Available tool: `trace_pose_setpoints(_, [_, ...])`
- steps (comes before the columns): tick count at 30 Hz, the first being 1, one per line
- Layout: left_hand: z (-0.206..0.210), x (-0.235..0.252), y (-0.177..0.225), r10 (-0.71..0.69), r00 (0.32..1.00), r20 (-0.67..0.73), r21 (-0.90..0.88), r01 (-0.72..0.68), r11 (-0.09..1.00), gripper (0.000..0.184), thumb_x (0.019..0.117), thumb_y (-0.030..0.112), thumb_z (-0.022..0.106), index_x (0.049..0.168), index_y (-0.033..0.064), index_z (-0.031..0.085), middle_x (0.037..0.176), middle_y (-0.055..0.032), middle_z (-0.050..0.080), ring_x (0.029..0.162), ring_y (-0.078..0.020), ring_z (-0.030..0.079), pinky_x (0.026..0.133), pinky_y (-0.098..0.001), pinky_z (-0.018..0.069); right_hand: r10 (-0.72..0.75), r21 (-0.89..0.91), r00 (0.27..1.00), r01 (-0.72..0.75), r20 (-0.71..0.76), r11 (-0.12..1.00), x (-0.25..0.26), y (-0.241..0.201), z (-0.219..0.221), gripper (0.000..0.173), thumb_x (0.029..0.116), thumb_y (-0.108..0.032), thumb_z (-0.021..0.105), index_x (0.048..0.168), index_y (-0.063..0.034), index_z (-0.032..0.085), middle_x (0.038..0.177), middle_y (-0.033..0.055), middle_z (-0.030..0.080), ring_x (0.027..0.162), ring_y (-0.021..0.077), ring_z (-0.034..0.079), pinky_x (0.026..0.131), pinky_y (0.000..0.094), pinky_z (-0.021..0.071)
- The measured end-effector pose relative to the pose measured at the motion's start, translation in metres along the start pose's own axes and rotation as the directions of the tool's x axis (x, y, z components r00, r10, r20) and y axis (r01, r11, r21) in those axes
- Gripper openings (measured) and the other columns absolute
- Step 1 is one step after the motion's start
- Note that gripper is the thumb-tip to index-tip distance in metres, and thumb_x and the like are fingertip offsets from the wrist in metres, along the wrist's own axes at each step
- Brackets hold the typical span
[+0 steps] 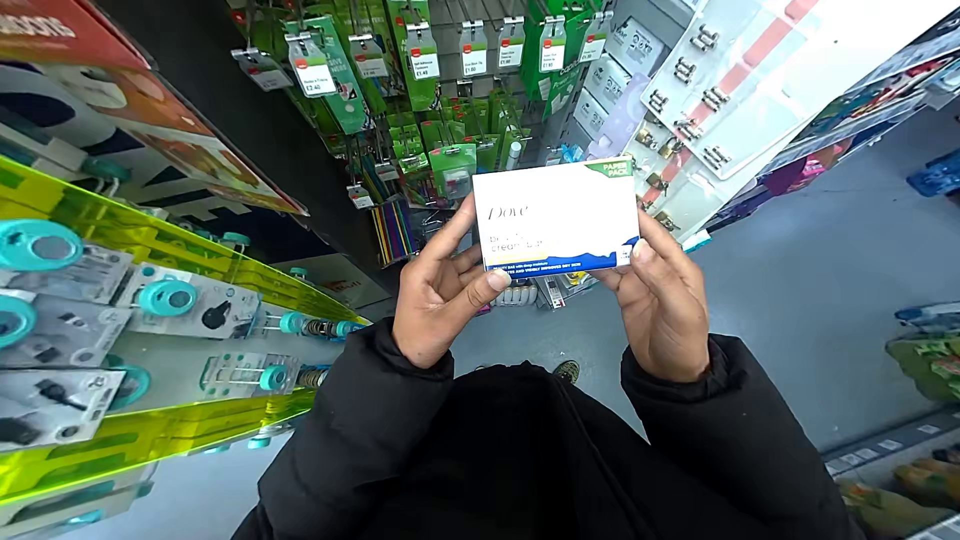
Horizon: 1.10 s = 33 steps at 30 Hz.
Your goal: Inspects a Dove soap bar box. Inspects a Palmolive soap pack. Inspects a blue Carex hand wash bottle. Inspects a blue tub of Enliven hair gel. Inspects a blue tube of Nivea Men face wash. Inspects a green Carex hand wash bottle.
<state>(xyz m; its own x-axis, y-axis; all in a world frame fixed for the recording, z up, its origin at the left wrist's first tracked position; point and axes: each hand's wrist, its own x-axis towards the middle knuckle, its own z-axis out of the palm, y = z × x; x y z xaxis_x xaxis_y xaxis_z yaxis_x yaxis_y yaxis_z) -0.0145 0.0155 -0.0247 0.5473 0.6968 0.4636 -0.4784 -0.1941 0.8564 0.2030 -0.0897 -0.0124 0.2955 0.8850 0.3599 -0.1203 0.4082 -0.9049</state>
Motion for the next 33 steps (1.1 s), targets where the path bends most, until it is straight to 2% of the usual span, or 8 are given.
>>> trace_pose_setpoints(3, [0.003,0.008,-0.003,0.018,0.998,0.054,-0.031,-0.017,0.999,0.082,0.0978,0.018,0.070,0.157,-0.0099,0.021,0.151,-0.0210,0.048,0.127,-0.0290,0.062,0.107,-0.0417,0.0549,-0.023,-0.097,1.000,0.022,-0.010,0.995,-0.006,-0.011,-0.001,0.052,0.1082,-0.022,0.042,0.155,0.0005,0.039,0.145,0.0123,0.056,0.124,0.0224,0.063,0.103,0.0413,0.0556])
trace_pose_setpoints(7, [0.016,0.015,-0.010,0.093,0.993,0.066,-0.029,-0.092,0.995,0.080,0.0965,0.021,0.072,0.155,-0.0098,0.027,0.152,-0.0201,0.047,0.123,-0.0279,0.064,0.102,-0.0409,0.0579,-0.081,-0.155,0.996,0.076,-0.029,0.985,-0.013,-0.022,-0.013,0.053,0.1078,-0.025,0.045,0.153,0.0010,0.042,0.145,0.0119,0.056,0.124,0.0216,0.062,0.102,0.0404,0.0555])
trace_pose_setpoints(13, [0.045,0.026,-0.012,0.149,0.986,0.074,-0.023,-0.148,0.989,0.081,0.0927,0.022,0.077,0.154,-0.0093,0.033,0.154,-0.0212,0.044,0.126,-0.0312,0.062,0.099,-0.0436,0.0603,-0.159,-0.162,0.987,0.153,-0.023,0.975,-0.017,-0.038,-0.039,0.054,0.1082,-0.030,0.047,0.152,0.0014,0.042,0.142,0.0098,0.059,0.123,0.0203,0.062,0.104,0.0402,0.0550])
trace_pose_setpoints(16, [0.063,0.032,-0.007,0.166,0.981,0.096,0.009,-0.168,0.986,0.080,0.0913,0.023,0.079,0.153,-0.0059,0.037,0.154,-0.0172,0.045,0.127,-0.0282,0.061,0.098,-0.0408,0.0608,-0.198,-0.166,0.980,0.193,-0.011,0.967,-0.019,-0.051,-0.056,0.055,0.1075,-0.032,0.050,0.151,0.0009,0.044,0.141,0.0077,0.059,0.123,0.0183,0.062,0.103,0.0377,0.0553])
trace_pose_setpoints(22, [0.101,0.041,-0.015,0.207,0.968,0.139,0.047,-0.215,0.975,0.080,0.0909,0.024,0.079,0.154,-0.0031,0.039,0.157,-0.0151,0.042,0.128,-0.0263,0.061,0.096,-0.0388,0.0618,-0.267,-0.177,0.964,0.262,-0.005,0.949,-0.025,-0.068,-0.093,0.055,0.1074,-0.031,0.051,0.150,0.0026,0.044,0.140,0.0067,0.061,0.122,0.0162,0.063,0.103,0.0350,0.0551])
trace_pose_setpoints(26, [0.134,0.047,-0.020,0.248,0.958,0.146,0.133,-0.267,0.954,0.078,0.0895,0.028,0.081,0.152,0.0002,0.043,0.158,-0.0131,0.042,0.127,-0.0221,0.062,0.089,-0.0327,0.0643,-0.272,-0.163,0.962,0.273,0.026,0.948,-0.025,-0.080,-0.130,0.056,0.1059,-0.033,0.054,0.150,0.0003,0.045,0.139,0.0042,0.061,0.121,0.0144,0.063,0.103,0.0336,0.0555])
trace_pose_setpoints(30, [0.187,0.061,-0.041,0.304,0.945,0.120,0.179,-0.322,0.930,0.077,0.0887,0.029,0.082,0.150,0.0008,0.046,0.158,-0.0117,0.043,0.127,-0.0201,0.062,0.090,-0.0308,0.0634,-0.305,-0.142,0.951,0.308,0.045,0.941,-0.021,-0.093,-0.187,0.055,0.1039,-0.034,0.058,0.148,-0.0020,0.049,0.138,0.0036,0.062,0.122,0.0152,0.063,0.104,0.0350,0.0544])
trace_pose_setpoints(33, [0.234,0.078,-0.060,0.288,0.951,0.113,0.219,-0.307,0.926,0.076,0.0882,0.032,0.082,0.150,0.0028,0.048,0.158,-0.0110,0.043,0.128,-0.0191,0.061,0.093,-0.0305,0.0622,-0.299,-0.117,0.953,0.302,0.041,0.946,-0.018,-0.106,-0.239,0.054,0.1031,-0.034,0.060,0.146,-0.0031,0.051,0.137,0.0040,0.062,0.121,0.0155,0.063,0.103,0.0342,0.0548])
